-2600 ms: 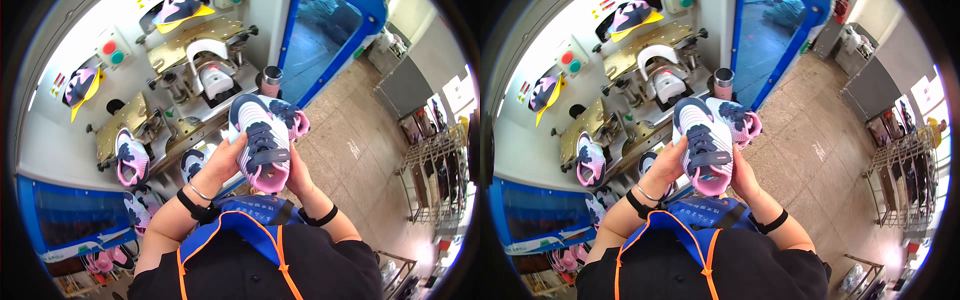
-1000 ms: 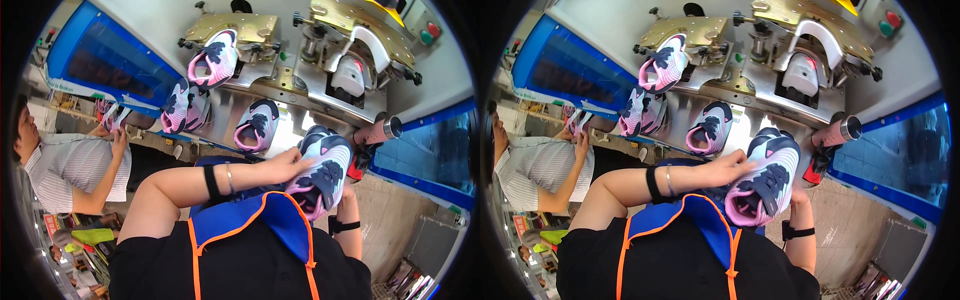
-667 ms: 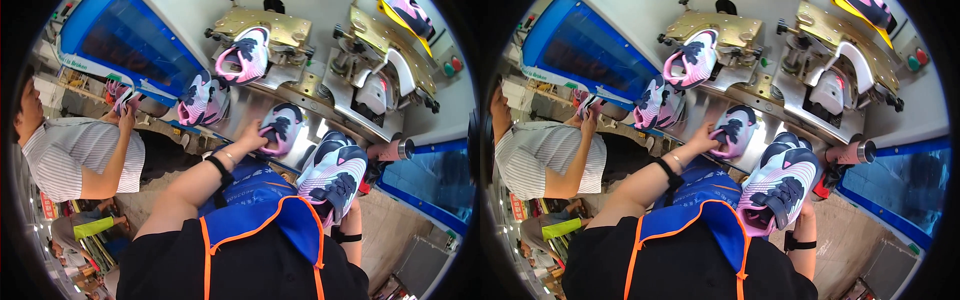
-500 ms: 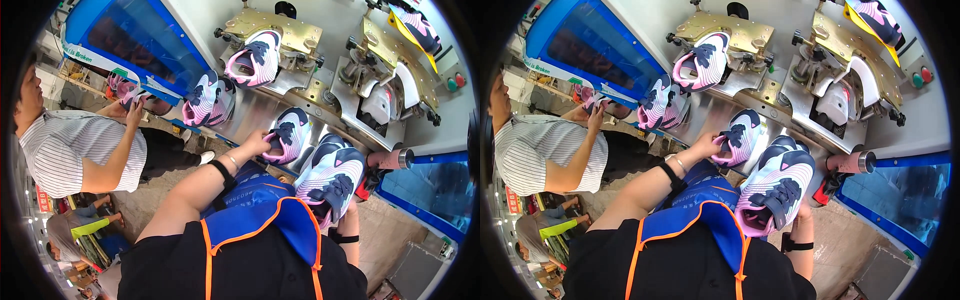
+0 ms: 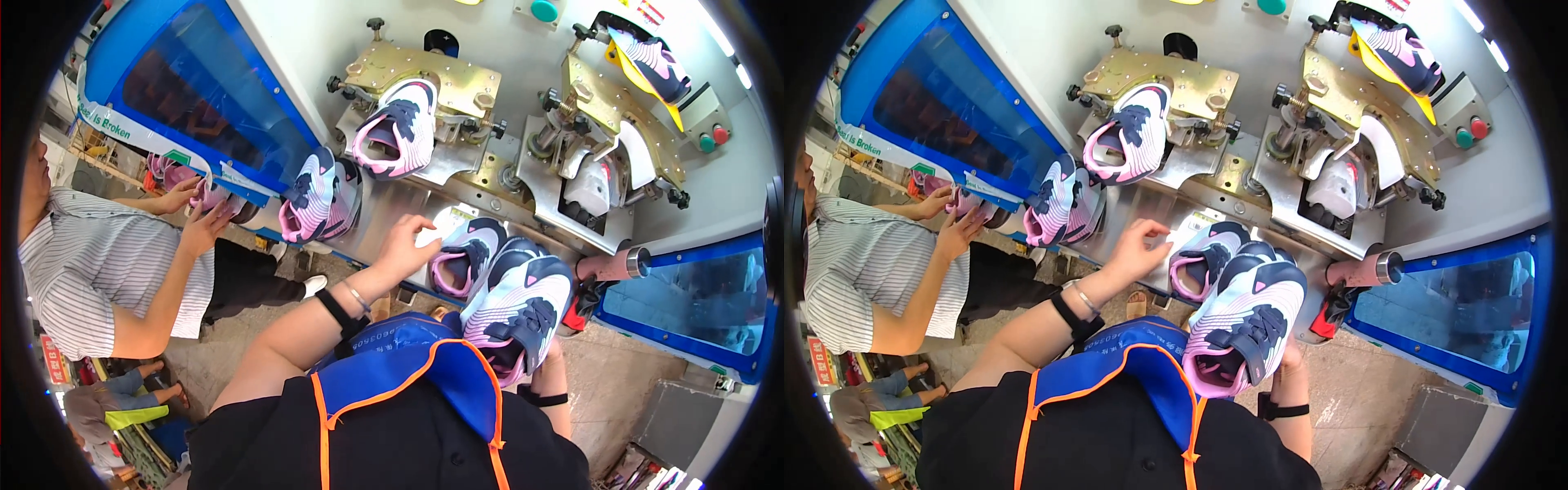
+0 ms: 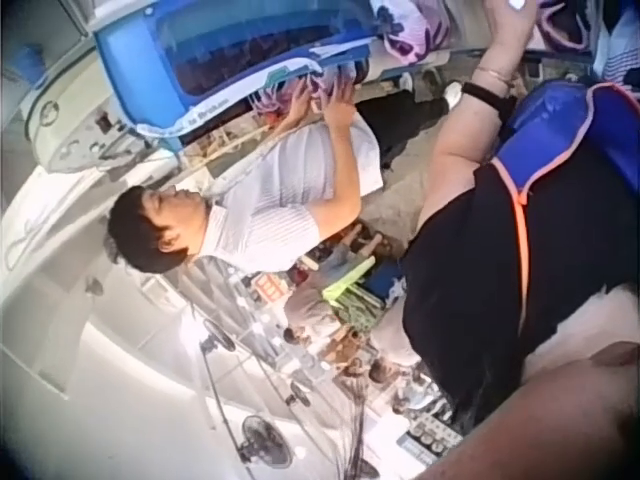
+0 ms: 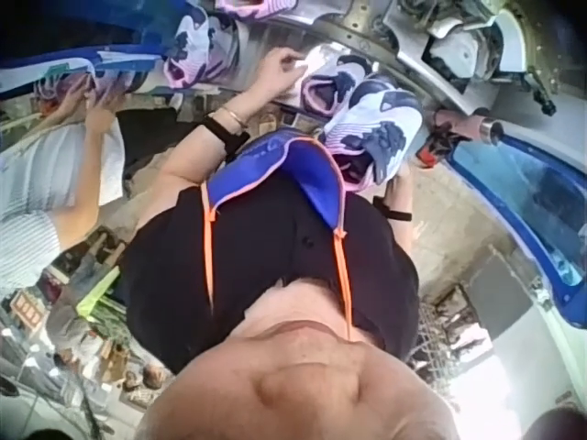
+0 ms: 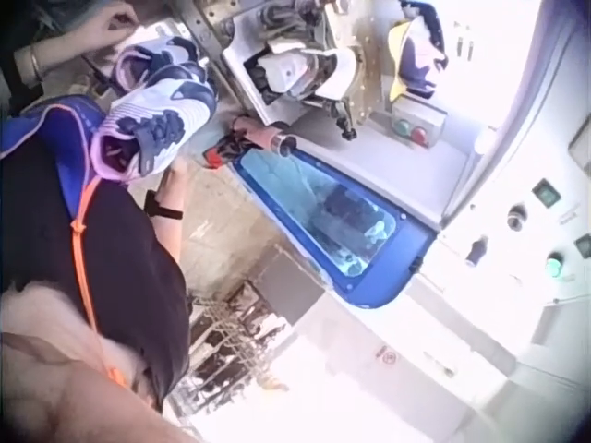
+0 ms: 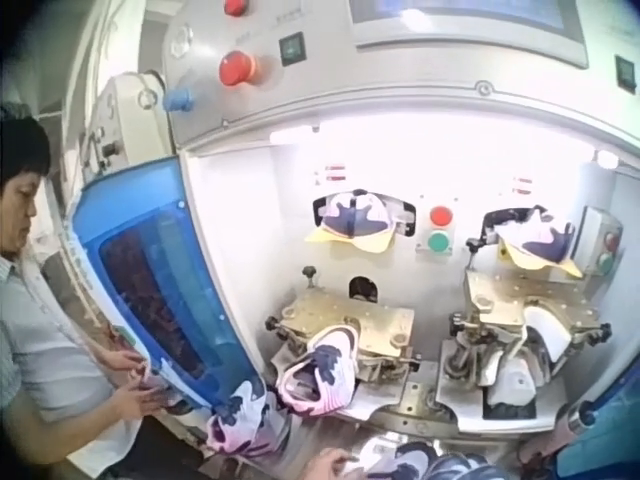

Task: Operating a shoe-lasting or molding machine to shape the heels and uppers of athletic shoes.

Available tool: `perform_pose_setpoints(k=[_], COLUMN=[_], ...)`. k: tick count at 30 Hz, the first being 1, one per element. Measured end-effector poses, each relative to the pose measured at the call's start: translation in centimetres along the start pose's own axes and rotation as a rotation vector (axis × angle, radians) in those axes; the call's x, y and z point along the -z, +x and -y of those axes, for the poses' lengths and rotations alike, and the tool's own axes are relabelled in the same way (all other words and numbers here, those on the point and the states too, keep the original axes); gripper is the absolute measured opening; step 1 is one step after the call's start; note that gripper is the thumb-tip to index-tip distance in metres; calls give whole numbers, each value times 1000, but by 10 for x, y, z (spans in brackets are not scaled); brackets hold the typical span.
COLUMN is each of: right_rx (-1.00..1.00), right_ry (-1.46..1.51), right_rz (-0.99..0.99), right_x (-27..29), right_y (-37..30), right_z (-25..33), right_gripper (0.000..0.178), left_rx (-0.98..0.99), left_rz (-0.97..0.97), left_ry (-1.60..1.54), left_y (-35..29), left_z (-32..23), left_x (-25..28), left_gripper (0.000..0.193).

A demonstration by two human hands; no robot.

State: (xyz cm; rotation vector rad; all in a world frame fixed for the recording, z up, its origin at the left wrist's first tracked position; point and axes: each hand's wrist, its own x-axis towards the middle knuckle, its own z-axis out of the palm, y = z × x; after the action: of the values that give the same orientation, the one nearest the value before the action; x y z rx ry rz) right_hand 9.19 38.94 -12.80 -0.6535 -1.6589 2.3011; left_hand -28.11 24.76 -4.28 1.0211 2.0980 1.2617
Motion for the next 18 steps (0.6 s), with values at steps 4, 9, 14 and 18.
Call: perform_pose_setpoints(k=[4, 9, 14, 18], right_rx=[76, 85, 100, 112], right_ry=[-468, -272, -86, 69], right_rz=[-69, -93, -93, -96], right_x=[10, 1, -13, -21], right_y=[-14, 18, 10, -13], right_z=[0, 15, 20, 14], right_gripper=[42, 43, 43, 43], left_rx=[-182, -719, -492, -361], left_rz=[-347, -525, -302, -269], left_ry=[-65, 311, 839, 923], left_y=[-3, 31, 55, 55], left_z=[-27, -71, -70, -55], left_x=[59, 111, 89, 84], left_gripper=[11, 20, 45, 53])
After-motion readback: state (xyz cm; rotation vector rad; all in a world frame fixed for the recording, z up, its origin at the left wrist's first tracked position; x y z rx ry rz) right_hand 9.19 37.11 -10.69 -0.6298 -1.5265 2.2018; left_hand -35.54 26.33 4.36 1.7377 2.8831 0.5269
